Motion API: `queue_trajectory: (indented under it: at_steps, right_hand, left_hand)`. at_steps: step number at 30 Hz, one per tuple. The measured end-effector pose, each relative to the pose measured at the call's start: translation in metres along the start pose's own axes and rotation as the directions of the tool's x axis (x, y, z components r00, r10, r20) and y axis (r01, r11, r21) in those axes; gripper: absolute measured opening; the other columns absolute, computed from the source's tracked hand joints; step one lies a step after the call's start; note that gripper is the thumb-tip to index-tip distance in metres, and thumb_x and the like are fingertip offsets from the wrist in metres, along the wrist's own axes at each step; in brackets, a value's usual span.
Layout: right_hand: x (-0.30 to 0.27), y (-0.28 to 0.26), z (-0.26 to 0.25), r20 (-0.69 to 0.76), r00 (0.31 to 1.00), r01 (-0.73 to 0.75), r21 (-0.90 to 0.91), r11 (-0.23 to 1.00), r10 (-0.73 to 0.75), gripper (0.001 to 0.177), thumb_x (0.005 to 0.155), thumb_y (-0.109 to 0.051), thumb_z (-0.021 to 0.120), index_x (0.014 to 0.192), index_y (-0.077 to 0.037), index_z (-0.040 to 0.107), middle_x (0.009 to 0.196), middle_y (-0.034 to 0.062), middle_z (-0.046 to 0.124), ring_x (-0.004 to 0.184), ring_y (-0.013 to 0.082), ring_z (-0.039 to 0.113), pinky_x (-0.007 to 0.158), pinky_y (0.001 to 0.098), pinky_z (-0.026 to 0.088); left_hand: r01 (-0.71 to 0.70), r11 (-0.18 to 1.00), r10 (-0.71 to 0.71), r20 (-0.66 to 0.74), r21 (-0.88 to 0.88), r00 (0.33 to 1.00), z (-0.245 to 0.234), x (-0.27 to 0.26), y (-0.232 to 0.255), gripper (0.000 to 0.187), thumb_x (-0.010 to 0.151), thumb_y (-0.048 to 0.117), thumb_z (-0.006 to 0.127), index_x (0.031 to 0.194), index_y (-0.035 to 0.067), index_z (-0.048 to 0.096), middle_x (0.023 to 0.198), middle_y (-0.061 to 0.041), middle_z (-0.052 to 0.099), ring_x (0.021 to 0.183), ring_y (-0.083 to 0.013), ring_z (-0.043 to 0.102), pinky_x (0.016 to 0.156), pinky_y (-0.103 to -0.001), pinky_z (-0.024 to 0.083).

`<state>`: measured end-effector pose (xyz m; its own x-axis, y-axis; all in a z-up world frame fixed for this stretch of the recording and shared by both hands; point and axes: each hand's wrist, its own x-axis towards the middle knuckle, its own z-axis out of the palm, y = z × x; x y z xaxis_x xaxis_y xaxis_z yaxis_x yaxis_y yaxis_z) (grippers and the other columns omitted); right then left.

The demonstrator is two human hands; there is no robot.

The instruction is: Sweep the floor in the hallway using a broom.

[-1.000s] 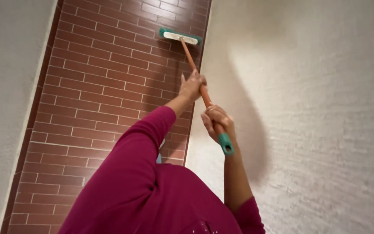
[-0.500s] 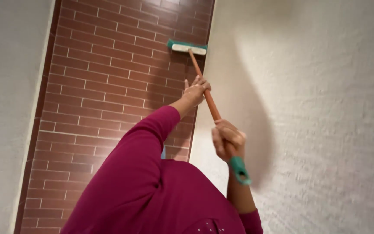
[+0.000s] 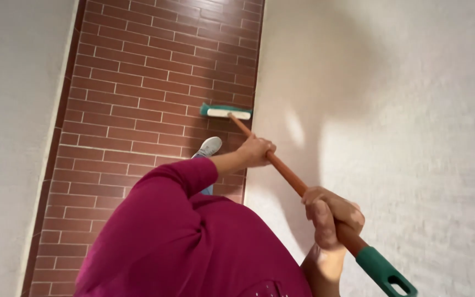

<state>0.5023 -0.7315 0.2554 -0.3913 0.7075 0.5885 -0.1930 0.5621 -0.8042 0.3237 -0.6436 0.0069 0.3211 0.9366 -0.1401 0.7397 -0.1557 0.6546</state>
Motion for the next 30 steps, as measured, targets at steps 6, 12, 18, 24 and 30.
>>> queue_trajectory:
  at_steps: [6, 12, 18, 24, 30]
  right_hand:
    - [-0.057, -0.007, -0.016, 0.075, 0.987, 0.132, 0.157, 0.979, -0.145, 0.023, 0.098, 0.001, 0.058, 0.079, -0.008, 0.048, 0.052, -0.0013, 0.046, 0.043, 0.0099, 0.048, 0.043, 0.0277, 0.048]
    - [-0.001, -0.057, -0.004, 0.19, 0.973, 0.119, 0.089, 0.989, -0.135, 0.018, 0.09, -0.004, 0.059, 0.085, -0.014, 0.045, 0.055, -0.0009, 0.041, 0.046, 0.0139, 0.045, 0.046, 0.0322, 0.044]
    - [0.071, 0.014, 0.008, 0.28, 0.9, 0.316, 0.11, 0.943, -0.334, 0.023, 0.088, 0.005, 0.061, 0.095, -0.011, 0.046, 0.068, 0.0048, 0.051, 0.055, 0.0207, 0.056, 0.053, 0.0402, 0.055]
    - [0.135, 0.138, 0.007, 0.43, 0.843, 0.331, 0.056, 0.942, -0.322, 0.027, 0.087, 0.012, 0.063, 0.082, -0.008, 0.045, 0.066, 0.0026, 0.051, 0.057, 0.0187, 0.057, 0.058, 0.0345, 0.053]
    - [0.146, 0.199, 0.021, 0.346, 0.936, 0.135, -0.194, 0.972, -0.061, 0.034, 0.084, 0.011, 0.063, 0.064, -0.008, 0.042, 0.061, 0.0058, 0.054, 0.058, 0.0213, 0.06, 0.057, 0.034, 0.052]
  left_hand:
    - [-0.067, 0.997, 0.067, -0.012, -0.03, 0.998, 0.012, -0.046, 0.029, 0.02, 0.087, 0.038, 0.073, 0.088, 0.018, 0.071, 0.093, -0.004, 0.072, 0.102, -0.0262, 0.068, 0.104, -0.047, 0.045]
    - [-0.144, 0.989, 0.15, -0.281, 0.042, 0.948, -0.01, -0.041, 0.036, 0.037, 0.098, 0.042, 0.065, 0.073, 0.015, 0.073, 0.078, -0.004, 0.073, 0.091, -0.0251, 0.07, 0.112, -0.044, 0.044]
    - [-0.113, 0.975, 0.203, -0.558, 0.192, 0.804, -0.046, 0.033, -0.032, 0.035, 0.097, 0.041, 0.067, 0.072, 0.017, 0.074, 0.076, 0.0, 0.073, 0.087, -0.0206, 0.071, 0.107, -0.049, 0.047]
    - [0.077, 0.996, -0.035, -0.562, 0.051, 0.827, -0.102, 0.122, -0.1, 0.028, 0.097, 0.042, 0.072, 0.086, 0.016, 0.073, 0.095, -0.001, 0.073, 0.101, -0.0226, 0.071, 0.117, -0.061, 0.036]
    - [0.384, 0.919, -0.394, -0.238, -0.088, 0.888, -0.088, 0.173, -0.134, 0.025, 0.088, 0.027, 0.074, 0.112, 0.03, 0.068, 0.147, 0.005, 0.048, 0.15, -0.0319, 0.026, 0.112, -0.08, 0.007]
